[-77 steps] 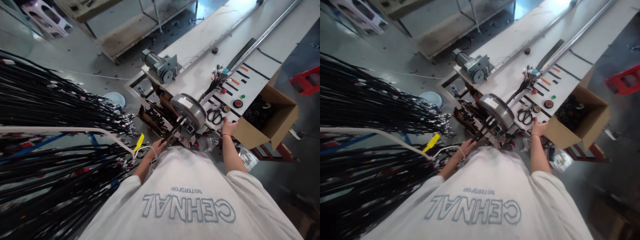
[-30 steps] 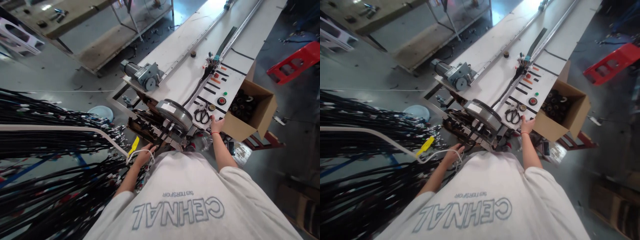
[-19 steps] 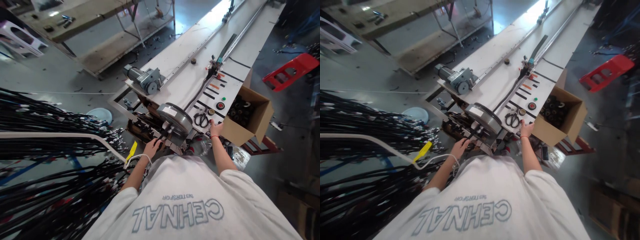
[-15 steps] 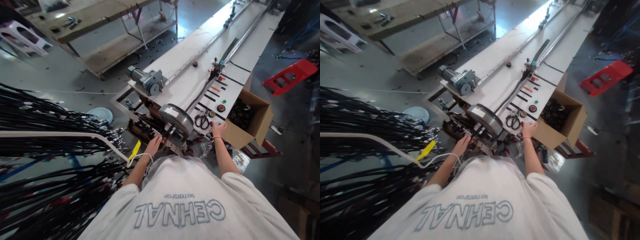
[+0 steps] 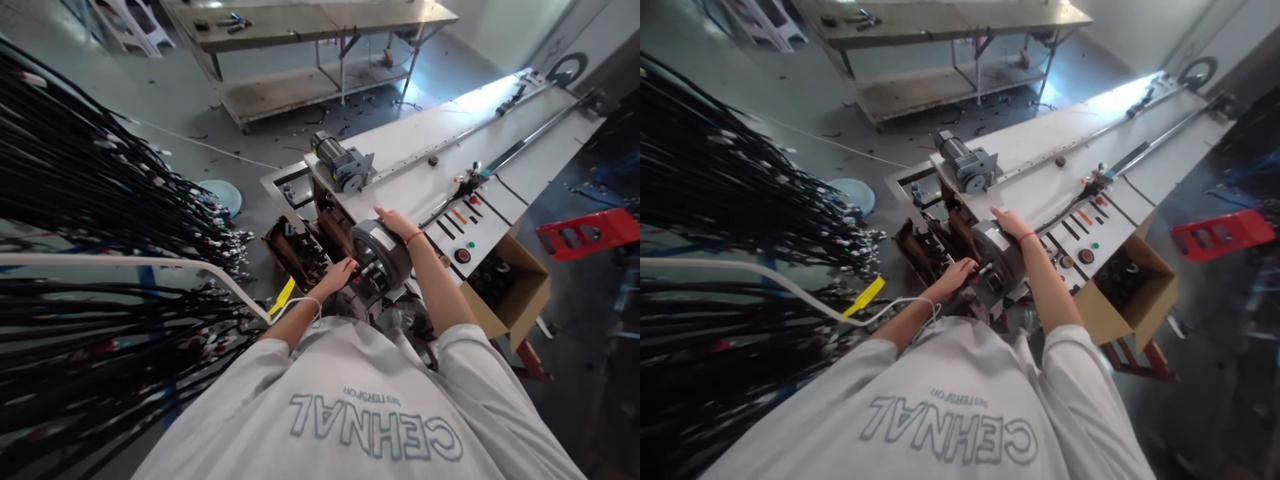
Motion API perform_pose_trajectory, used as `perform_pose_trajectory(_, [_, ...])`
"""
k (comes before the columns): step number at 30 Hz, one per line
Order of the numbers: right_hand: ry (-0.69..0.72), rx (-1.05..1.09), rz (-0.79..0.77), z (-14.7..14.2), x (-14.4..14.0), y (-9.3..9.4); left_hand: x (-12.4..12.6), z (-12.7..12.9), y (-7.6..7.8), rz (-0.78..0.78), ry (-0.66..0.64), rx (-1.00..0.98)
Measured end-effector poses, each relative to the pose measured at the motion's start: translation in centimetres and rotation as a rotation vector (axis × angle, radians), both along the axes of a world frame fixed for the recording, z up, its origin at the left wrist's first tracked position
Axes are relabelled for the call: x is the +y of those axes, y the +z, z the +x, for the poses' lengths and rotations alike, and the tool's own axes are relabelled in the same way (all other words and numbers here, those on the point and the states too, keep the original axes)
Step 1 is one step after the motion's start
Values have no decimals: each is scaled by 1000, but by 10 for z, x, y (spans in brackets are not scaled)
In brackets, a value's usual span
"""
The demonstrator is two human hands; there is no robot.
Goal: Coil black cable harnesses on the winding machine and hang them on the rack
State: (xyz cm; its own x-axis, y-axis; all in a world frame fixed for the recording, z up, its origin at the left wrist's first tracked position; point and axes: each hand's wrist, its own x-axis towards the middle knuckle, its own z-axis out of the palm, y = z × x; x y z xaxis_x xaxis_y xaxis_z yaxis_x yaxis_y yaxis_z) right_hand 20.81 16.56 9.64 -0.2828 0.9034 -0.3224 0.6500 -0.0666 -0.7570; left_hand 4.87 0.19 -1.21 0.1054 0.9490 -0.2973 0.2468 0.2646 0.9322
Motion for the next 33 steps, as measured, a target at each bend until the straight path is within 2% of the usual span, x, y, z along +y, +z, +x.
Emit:
perform_pose_trajectory(3, [26,-104,4,-5,-10,0,1,7,12,62,-118,212])
perform_pose_trajectory(5, [4,6,73,14,-31,-6,1,15,20,75,-156,420])
perform_pose_trajectory(7, [-112,70,138,44,-57,-17,2,21,28,91,-164,624])
perform_pose_trajectory(8, [-201,21,156,60,-70,-25,4,22,32,109,-174,695])
perform_pose_trajectory(11, [-434,-403,142,99,-102,-53,15,12,48,192,-228,777])
perform_pose_trajectory(13, [-496,-646,96,116,-115,-70,27,-4,63,234,-238,806])
perform_pose_trajectory(14, [-510,-694,59,122,-120,-77,33,-13,71,239,-239,823])
perform_pose_trajectory(15, [-520,-685,20,127,-124,-82,38,-21,79,233,-247,837])
perform_pose_trajectory(17, [-522,-525,-59,136,-135,-84,45,-32,90,205,-272,844])
perform_pose_trajectory(20, [-456,-182,-109,144,-163,-66,50,-36,92,161,-297,830])
perform_pose_trajectory(22, [-292,95,-141,139,-187,-46,50,-34,88,149,-302,828])
perform_pose_trajectory(24, [-79,406,-277,119,-208,-29,50,-32,84,147,-305,833])
perform_pose_trajectory(26, [112,647,-552,85,-216,-23,49,-30,85,145,-302,824])
perform_pose_trajectory(28, [214,757,-826,45,-208,-28,48,-28,88,141,-302,805])
perform_pose_trajectory(30, [182,798,-917,11,-193,-39,47,-26,91,141,-297,816])
perform_pose_trajectory(33, [4,803,-778,-6,-182,-51,49,-28,89,136,-205,937])
